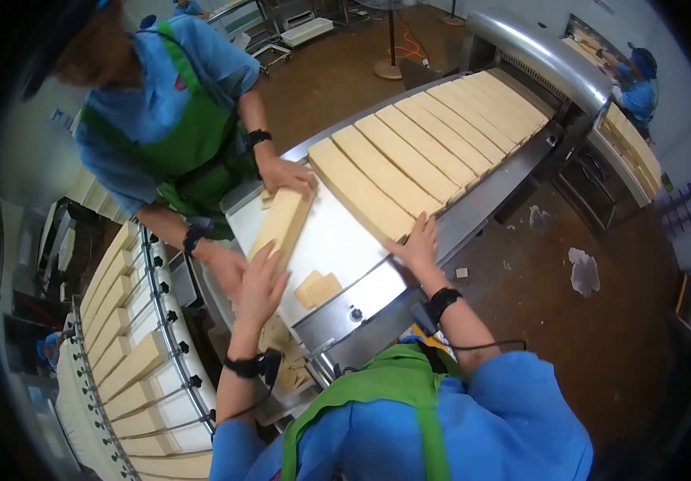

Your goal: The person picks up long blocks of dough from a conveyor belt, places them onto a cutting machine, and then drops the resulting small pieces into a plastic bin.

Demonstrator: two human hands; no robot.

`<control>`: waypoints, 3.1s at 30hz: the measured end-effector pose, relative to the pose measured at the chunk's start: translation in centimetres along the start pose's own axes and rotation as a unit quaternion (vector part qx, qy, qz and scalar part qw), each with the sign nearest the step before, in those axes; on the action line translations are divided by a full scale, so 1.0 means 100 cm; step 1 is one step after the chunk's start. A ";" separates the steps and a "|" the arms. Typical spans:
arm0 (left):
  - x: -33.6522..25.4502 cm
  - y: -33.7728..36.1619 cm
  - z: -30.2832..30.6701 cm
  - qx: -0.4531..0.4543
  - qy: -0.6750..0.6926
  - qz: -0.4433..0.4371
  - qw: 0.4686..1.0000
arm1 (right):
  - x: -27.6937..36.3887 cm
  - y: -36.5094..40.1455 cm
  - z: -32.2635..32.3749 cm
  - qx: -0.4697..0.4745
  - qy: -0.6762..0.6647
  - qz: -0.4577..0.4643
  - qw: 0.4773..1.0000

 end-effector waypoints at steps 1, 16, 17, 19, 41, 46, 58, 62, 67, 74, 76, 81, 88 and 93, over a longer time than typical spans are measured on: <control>-0.002 -0.028 -0.013 0.004 0.024 -0.023 0.999 | 0.001 -0.001 -0.002 -0.006 -0.018 0.018 1.000; 0.141 -0.275 -0.139 0.094 -0.052 0.197 0.974 | 0.028 -0.004 0.028 0.082 -0.001 0.111 0.990; 0.144 -0.277 -0.146 0.087 -0.065 0.210 0.972 | 0.027 -0.004 0.025 0.060 0.008 0.132 0.989; 0.139 -0.279 -0.141 0.080 -0.050 0.240 0.966 | 0.026 -0.005 0.024 0.044 0.010 0.157 0.987; 0.109 0.148 0.006 -0.544 0.332 0.303 0.709 | 0.167 0.042 -0.034 0.154 0.021 0.476 0.866; 0.073 0.330 0.095 -0.613 0.130 0.432 0.649 | 0.229 0.157 -0.084 0.406 -0.111 0.545 0.725; 0.127 0.573 0.129 -0.191 -0.098 0.685 0.697 | 0.309 0.355 -0.148 0.460 -0.201 0.566 0.654; 0.109 0.565 0.157 -0.037 -0.249 0.640 0.726 | 0.327 0.369 -0.153 0.470 -0.151 0.542 0.680; 0.102 0.562 0.152 -0.170 -0.337 0.586 0.717 | 0.318 0.385 -0.214 0.452 -0.185 0.547 0.680; 0.048 0.463 0.096 -0.192 -0.088 0.399 0.892 | 0.299 0.363 -0.225 0.501 -0.240 0.495 0.667; 0.030 0.447 0.075 -0.095 -0.081 0.404 0.906 | 0.298 0.337 -0.212 0.474 -0.266 0.498 0.676; 0.025 0.445 0.068 0.023 -0.145 0.466 0.872 | 0.267 0.236 -0.142 0.387 -0.200 0.466 0.770; 0.036 0.332 0.070 -0.027 -0.103 0.382 0.918 | 0.103 0.071 -0.015 0.018 -0.206 0.214 0.955; 0.047 0.146 0.002 -0.006 -0.011 0.220 0.976 | 0.032 0.014 0.016 -0.022 0.041 0.101 0.994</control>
Point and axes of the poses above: each hand's wrist, its own y-axis away from the middle knuckle, its own z-axis out of the back of the hand, x = y × z, the point moved 1 cm from there along -y, towards the middle knuckle, and after that the axes turned 10 degrees about x, right-handed, at the moved point
